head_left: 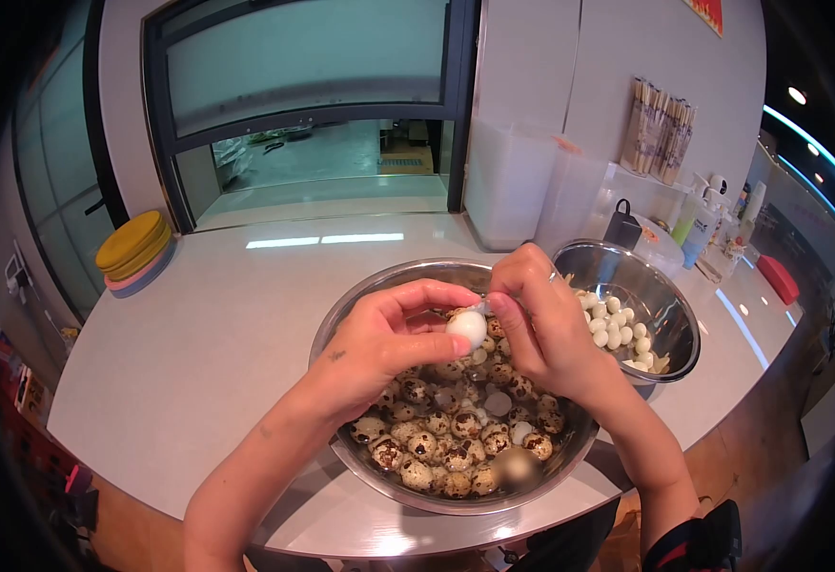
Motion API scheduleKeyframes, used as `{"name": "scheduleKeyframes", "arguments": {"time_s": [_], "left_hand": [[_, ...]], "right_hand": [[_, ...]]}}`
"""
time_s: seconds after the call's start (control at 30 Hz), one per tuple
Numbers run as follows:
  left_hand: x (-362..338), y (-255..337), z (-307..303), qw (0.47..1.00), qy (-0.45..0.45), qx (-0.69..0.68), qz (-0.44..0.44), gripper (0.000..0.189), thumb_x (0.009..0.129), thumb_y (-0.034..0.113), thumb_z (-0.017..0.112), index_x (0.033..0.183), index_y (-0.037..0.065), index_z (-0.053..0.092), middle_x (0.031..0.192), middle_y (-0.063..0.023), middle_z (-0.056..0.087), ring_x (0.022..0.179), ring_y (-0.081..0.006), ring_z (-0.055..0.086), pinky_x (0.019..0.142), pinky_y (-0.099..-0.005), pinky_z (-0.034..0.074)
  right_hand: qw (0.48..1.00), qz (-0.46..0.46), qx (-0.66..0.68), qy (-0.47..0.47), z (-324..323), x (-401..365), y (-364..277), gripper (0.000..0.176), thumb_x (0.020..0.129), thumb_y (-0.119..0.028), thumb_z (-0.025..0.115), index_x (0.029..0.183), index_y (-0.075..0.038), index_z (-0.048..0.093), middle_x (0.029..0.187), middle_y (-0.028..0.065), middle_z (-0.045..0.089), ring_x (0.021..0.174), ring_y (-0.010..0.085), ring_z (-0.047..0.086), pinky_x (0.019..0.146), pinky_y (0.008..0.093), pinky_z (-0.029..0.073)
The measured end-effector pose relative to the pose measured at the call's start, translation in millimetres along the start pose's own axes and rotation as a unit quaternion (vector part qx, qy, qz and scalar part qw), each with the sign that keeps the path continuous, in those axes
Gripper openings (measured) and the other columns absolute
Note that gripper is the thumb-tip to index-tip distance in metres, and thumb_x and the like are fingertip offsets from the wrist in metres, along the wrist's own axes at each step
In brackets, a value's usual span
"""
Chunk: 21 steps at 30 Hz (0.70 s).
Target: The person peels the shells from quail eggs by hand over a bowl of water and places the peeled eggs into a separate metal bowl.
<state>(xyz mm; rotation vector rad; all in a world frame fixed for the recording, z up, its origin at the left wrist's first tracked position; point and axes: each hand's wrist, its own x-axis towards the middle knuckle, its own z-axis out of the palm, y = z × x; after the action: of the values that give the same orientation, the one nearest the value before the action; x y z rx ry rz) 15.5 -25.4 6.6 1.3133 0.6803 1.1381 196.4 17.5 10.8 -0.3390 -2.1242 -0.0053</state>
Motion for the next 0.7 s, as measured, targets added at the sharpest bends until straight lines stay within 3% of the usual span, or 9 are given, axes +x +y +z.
{"name": "scheduleKeyframes", "arguments": {"time_s": [0.3,0.5,0.57,0.7], "left_hand": [[-1.0,5.9,1.0,0.999,0.001,-0.024,-0.036,0.039,0.074,0.004,0.059,0.111,0.003,0.051,0.101,-0.0044,0.054,0.088,-0.0126,0.055,0.076,-0.0235,0.043],[-0.7,1.7,-2.1,0.992,-0.027,-0.118,-0.047,0.045,0.073,0.005,0.058,0.117,0.004,0.047,0.101,-0.0061,0.053,0.088,-0.0161,0.056,0.079,-0.0260,0.044],[0.8,-0.8,-7.4,0.996,-0.033,-0.083,-0.027,0.044,0.074,0.005,0.058,0.117,0.003,0.047,0.102,-0.0072,0.053,0.090,-0.0169,0.056,0.082,-0.0271,0.044],[-0.4,3.2,-3.2,0.996,-0.030,-0.076,-0.021,0.042,0.076,0.007,0.060,0.116,0.002,0.048,0.108,-0.0089,0.053,0.096,-0.0184,0.056,0.085,-0.0282,0.045]], "right_hand": [[1.000,0.003,0.011,0.013,-1.7,0.2,-0.9,0.011,0.077,0.001,0.056,0.082,-0.001,0.046,0.076,0.0115,0.048,0.069,0.0279,0.048,0.065,0.0353,0.039],[0.999,0.001,-0.006,0.051,-5.2,-0.8,0.9,0.011,0.078,0.002,0.056,0.082,-0.001,0.046,0.076,0.0107,0.049,0.068,0.0269,0.048,0.065,0.0350,0.039],[0.993,0.056,-0.017,0.106,-6.3,-0.5,-0.3,0.009,0.078,0.002,0.056,0.081,0.000,0.047,0.078,0.0107,0.050,0.070,0.0263,0.049,0.066,0.0345,0.040],[0.996,0.020,-0.058,0.065,-4.1,1.2,2.0,0.010,0.076,0.000,0.058,0.082,-0.001,0.050,0.080,0.0103,0.051,0.072,0.0257,0.050,0.066,0.0338,0.040]]}}
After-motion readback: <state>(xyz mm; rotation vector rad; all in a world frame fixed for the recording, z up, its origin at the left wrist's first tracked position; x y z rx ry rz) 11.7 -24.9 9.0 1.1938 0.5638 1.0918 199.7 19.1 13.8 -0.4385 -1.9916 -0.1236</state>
